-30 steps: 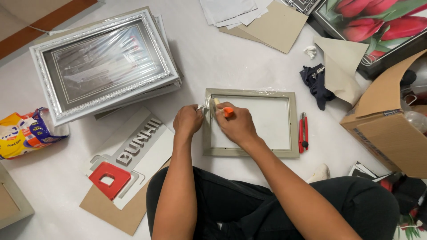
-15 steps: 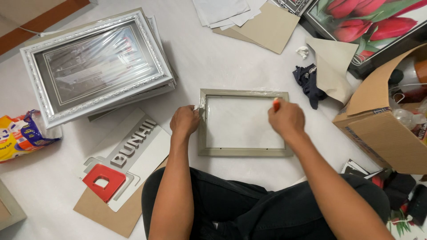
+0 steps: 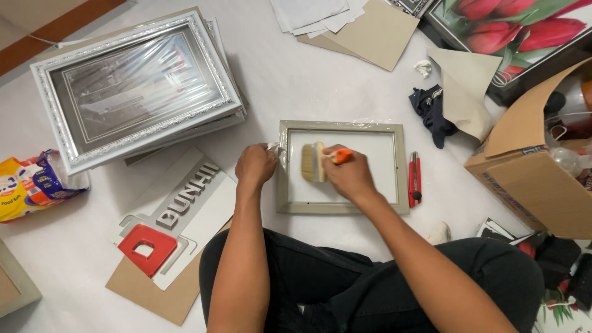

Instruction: Assembling a picture frame by cleaning the glass, inserting artwork, and securing the backing.

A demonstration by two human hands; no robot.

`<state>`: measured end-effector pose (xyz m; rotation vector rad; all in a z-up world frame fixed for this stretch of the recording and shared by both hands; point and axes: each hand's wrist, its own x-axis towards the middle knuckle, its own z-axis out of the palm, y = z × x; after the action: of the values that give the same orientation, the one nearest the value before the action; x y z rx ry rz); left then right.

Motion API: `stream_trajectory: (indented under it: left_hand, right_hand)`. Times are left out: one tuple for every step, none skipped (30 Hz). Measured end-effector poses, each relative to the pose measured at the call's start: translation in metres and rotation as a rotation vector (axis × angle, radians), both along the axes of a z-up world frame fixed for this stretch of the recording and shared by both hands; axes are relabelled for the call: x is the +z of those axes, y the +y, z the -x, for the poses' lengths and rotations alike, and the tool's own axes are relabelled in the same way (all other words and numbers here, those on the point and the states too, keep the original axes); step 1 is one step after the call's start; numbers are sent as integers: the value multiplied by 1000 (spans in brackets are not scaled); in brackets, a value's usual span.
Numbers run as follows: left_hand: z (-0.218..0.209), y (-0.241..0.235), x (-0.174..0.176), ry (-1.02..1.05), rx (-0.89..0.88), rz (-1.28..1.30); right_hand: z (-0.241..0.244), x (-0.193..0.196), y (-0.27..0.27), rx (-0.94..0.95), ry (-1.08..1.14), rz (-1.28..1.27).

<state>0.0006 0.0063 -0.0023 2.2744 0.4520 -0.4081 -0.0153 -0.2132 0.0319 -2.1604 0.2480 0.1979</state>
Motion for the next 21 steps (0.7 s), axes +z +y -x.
stream_trajectory:
  left_hand:
    - [1, 0, 0, -3, 3, 3]
    - [2, -1, -1, -9, 4, 4]
    - [3, -1, -2, -13, 4, 4]
    - [4, -1, -1, -13, 6, 7]
    - [3, -2, 0, -16, 13, 11]
    - [2, -4, 1, -18, 19, 15]
    - [2, -4, -1, -19, 19, 18]
    - [1, -4, -2, -24, 16, 18]
    - [1, -4, -3, -27, 13, 16]
    - [1, -4, -4, -27, 13, 17]
    - [1, -4, -6, -29, 16, 23]
    - [0, -4, -7, -32, 20, 29]
    - [0, -3, -7, -31, 22, 28]
    - [-1, -3, -7, -27, 31, 23]
    - [-1, -3, -7, -23, 37, 17]
    - [-2, -3, -7, -22, 36, 16]
    - [-2, -2, -6, -19, 34, 2]
    - [-2, -2, -6, -16, 33, -11]
    - [-2, -2, -7, -15, 31, -14]
    - [-2, -2, -9, -10, 42, -23]
    - [-3, -2, -10, -5, 54, -32]
  right_hand:
    - [0, 0, -22, 3, -3, 3]
    - [0, 0, -45, -27, 40, 93]
    - [1, 0, -67, -58, 85, 184]
    - [3, 7, -82, -56, 84, 187]
    - [4, 15, -98, -78, 80, 273]
    - [6, 22, -114, -101, 75, 360]
    - [8, 28, -115, -101, 74, 363]
    - [11, 34, -116, -65, 78, 515]
    - [13, 39, -117, -27, 82, 665]
    - [17, 32, -110, -27, 82, 666]
    - [21, 24, -103, -1, 102, 650]
    - [24, 17, -96, 24, 122, 634]
    - [31, 11, -76, 27, 121, 633]
    - [38, 5, -56, 64, 39, 559]
    - [45, -1, -37, 97, -42, 483]
    - [50, -1, -19, 96, -40, 482]
    - [56, 0, -1, 109, -57, 360]
    - [61, 1, 16, 120, -74, 238]
    - [63, 10, 25, 118, -73, 235]
    - [65, 20, 33, 91, -41, 121]
    - [66, 30, 41, 64, -10, 7]
